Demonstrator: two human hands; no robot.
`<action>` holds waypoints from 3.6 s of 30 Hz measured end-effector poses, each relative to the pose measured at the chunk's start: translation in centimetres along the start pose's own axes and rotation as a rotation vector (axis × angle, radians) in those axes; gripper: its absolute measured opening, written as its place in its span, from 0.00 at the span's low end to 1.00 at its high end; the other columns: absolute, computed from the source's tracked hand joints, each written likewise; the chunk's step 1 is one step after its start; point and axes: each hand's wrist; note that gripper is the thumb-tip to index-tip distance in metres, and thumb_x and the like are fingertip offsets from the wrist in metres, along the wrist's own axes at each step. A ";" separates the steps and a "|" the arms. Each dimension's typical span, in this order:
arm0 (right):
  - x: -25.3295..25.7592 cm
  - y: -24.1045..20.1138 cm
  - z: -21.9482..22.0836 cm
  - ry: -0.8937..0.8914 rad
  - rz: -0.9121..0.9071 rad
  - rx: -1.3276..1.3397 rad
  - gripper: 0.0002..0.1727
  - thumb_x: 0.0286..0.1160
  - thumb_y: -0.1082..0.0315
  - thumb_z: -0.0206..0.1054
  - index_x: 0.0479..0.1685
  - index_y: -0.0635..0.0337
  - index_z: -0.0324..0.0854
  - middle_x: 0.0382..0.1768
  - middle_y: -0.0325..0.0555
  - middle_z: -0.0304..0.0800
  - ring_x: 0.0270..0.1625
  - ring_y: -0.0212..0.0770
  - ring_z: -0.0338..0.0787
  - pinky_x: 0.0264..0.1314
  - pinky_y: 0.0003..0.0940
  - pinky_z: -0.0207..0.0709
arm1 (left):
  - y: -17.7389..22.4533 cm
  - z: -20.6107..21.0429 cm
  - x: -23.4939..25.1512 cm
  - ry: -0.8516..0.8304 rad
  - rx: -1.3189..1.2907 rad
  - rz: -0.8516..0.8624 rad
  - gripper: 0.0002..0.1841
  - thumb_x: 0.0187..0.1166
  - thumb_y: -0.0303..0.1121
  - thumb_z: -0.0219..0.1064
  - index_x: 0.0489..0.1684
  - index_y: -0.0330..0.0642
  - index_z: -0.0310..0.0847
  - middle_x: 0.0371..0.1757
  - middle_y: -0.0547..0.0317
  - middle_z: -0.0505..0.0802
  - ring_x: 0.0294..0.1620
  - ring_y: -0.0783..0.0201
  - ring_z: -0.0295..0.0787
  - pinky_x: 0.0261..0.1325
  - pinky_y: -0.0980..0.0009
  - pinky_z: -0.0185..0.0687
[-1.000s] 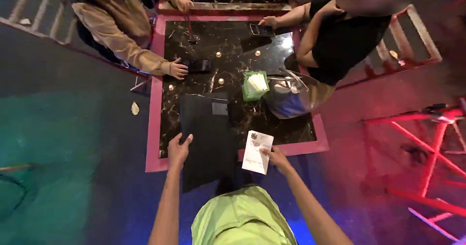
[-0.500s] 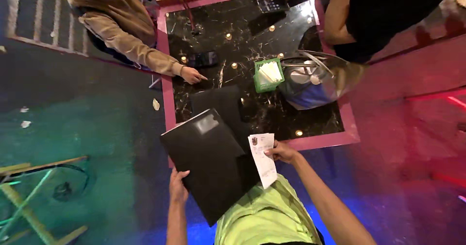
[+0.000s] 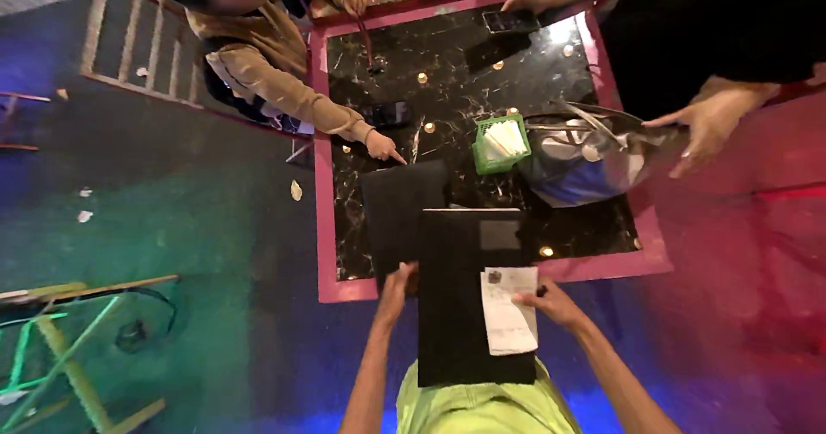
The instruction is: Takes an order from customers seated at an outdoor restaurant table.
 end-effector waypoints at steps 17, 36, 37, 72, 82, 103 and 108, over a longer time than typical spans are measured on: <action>-14.0 -8.6 -2.6 0.253 -0.194 -0.649 0.20 0.75 0.54 0.74 0.31 0.64 0.93 0.27 0.56 0.93 0.31 0.44 0.91 0.37 0.42 0.84 | 2.8 12.5 15.7 0.340 1.111 -0.042 0.71 0.53 0.85 0.61 0.98 0.57 0.26 0.97 0.44 0.33 0.95 0.30 0.20 0.71 0.08 0.26; -10.7 -6.8 0.5 0.373 -0.295 -0.839 0.24 0.73 0.45 0.57 0.20 0.48 0.91 0.15 0.39 0.82 0.17 0.41 0.82 0.16 0.43 0.71 | 8.9 0.2 23.8 -0.028 1.172 0.154 0.59 0.46 0.61 0.89 0.86 0.47 0.65 0.82 0.33 0.71 0.82 0.26 0.63 0.68 0.12 0.55; -10.5 -6.5 0.6 0.379 -0.292 -0.836 0.25 0.74 0.44 0.57 0.19 0.49 0.90 0.15 0.40 0.81 0.17 0.41 0.82 0.16 0.43 0.71 | 9.0 -0.5 24.0 -0.065 1.157 0.179 0.56 0.45 0.56 0.92 0.81 0.44 0.69 0.78 0.33 0.75 0.79 0.28 0.69 0.68 0.17 0.61; -6.7 -13.3 4.7 0.283 -0.522 -0.943 0.24 0.73 0.43 0.63 0.15 0.49 0.87 0.21 0.38 0.87 0.24 0.36 0.87 0.23 0.39 0.80 | 15.8 5.1 22.0 0.102 0.302 0.616 0.16 0.90 0.31 0.53 0.66 0.26 0.70 0.47 0.44 0.91 0.45 0.55 0.93 0.53 0.54 0.90; 12.6 -10.4 11.4 -0.399 -0.199 -0.502 0.18 0.71 0.55 0.76 0.36 0.65 0.90 0.34 0.46 0.93 0.39 0.36 0.92 0.52 0.41 0.87 | -5.0 -13.9 1.7 0.396 0.254 -0.425 0.45 0.86 0.68 0.42 0.84 0.31 0.62 0.65 0.28 0.86 0.61 0.38 0.88 0.61 0.39 0.85; 4.5 -14.3 18.5 -0.150 -0.222 -0.285 0.11 0.79 0.62 0.71 0.46 0.62 0.89 0.35 0.45 0.96 0.37 0.37 0.95 0.46 0.38 0.92 | -5.5 -6.9 0.8 0.419 0.429 -0.246 0.55 0.61 0.56 0.83 0.84 0.33 0.57 0.68 0.34 0.84 0.68 0.37 0.83 0.70 0.38 0.78; 0.3 -18.2 17.5 -0.269 -0.290 -0.132 0.10 0.80 0.64 0.70 0.45 0.62 0.90 0.35 0.44 0.96 0.37 0.37 0.95 0.44 0.36 0.91 | 1.4 -7.0 -5.4 0.464 0.059 0.052 0.28 0.87 0.46 0.60 0.72 0.28 0.70 0.62 0.41 0.88 0.61 0.51 0.87 0.62 0.53 0.86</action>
Point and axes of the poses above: each hand's wrist, its own x-axis towards the middle knuckle, its own z-axis out of the palm, y = z × x
